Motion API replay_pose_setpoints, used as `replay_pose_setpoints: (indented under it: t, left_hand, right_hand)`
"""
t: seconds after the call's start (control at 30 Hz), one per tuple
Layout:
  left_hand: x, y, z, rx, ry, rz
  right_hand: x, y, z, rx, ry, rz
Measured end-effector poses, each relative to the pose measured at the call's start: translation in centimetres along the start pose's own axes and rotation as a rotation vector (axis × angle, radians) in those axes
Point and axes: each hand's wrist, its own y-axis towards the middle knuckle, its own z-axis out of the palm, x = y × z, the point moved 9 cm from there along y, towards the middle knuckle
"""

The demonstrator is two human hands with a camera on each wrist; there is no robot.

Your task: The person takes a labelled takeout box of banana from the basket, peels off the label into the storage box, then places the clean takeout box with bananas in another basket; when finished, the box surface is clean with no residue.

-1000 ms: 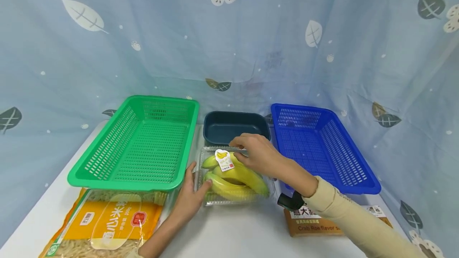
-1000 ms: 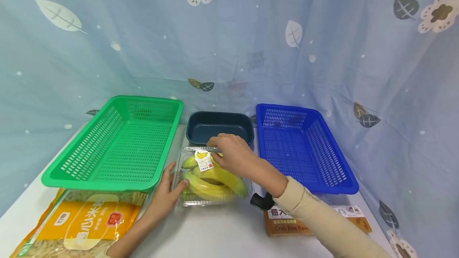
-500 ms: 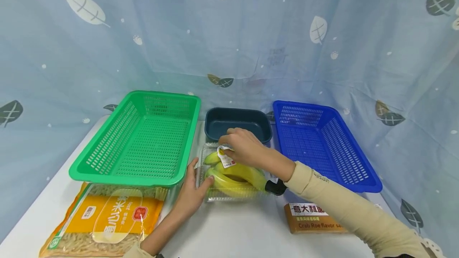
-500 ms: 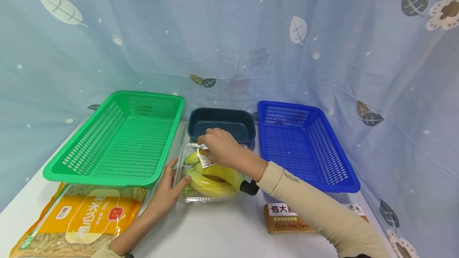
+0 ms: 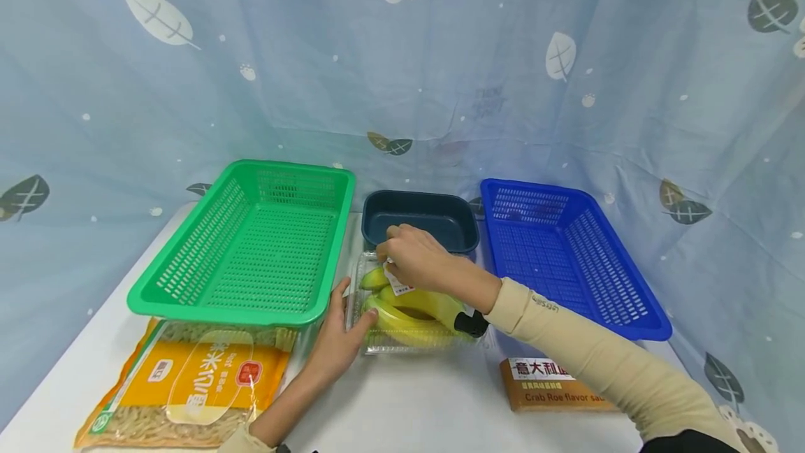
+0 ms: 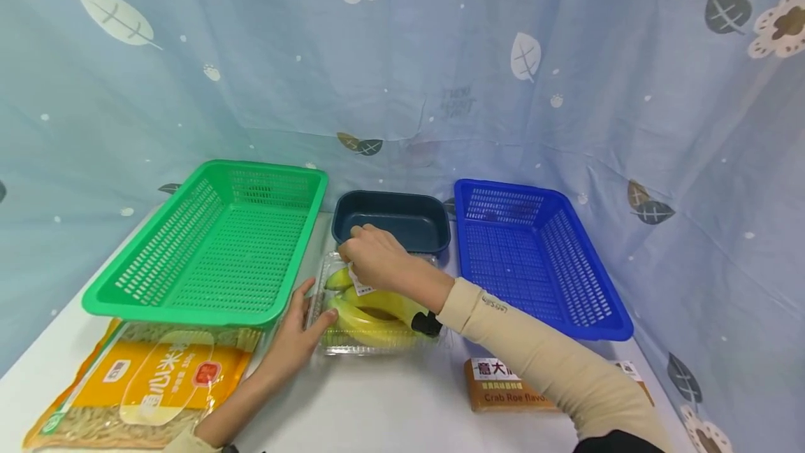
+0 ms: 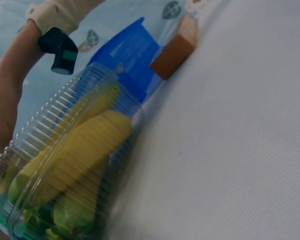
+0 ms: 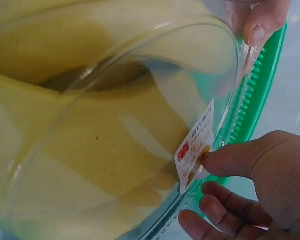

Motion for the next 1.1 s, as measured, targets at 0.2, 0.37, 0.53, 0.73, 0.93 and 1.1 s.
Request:
replay_pose_setpoints:
  t: [0.2,0.37,0.53,0.73,0.93,1.1]
  left_hand:
    - [0.1,0.0,0.0,0.0,-0.007,-0.002]
    - [0.1,0.0,0.0,-0.009,0.01,-0.003]
    - [0.2,0.1,0.0,-0.019,0.013,0.003]
    - [0.2,0.1,-0.2,-0.029,0.018,0.006]
    - [0.1,0.1,-0.1,-0.026,0.016,0.004]
    - [0.0,0.0,0.0,-0.018,0.012,0.01]
  right_hand:
    - [-0.1,-0.5,-0.8,-0.016,0.053,-0.013]
    - [-0.1,-1.3,-1.4,-0.011,0.14,-0.011]
    - [0.2,-2.4,-1.8,-0.017,0.166,-0.031]
    - [0.6,-2.8,-2.2,-0.04,0.138,-0.056]
    - [0.5,-2.0,-1.1,0.023,0.068,-0.011]
    - [0.6,-1.4,-0.1,0.069,-0.022,0.005]
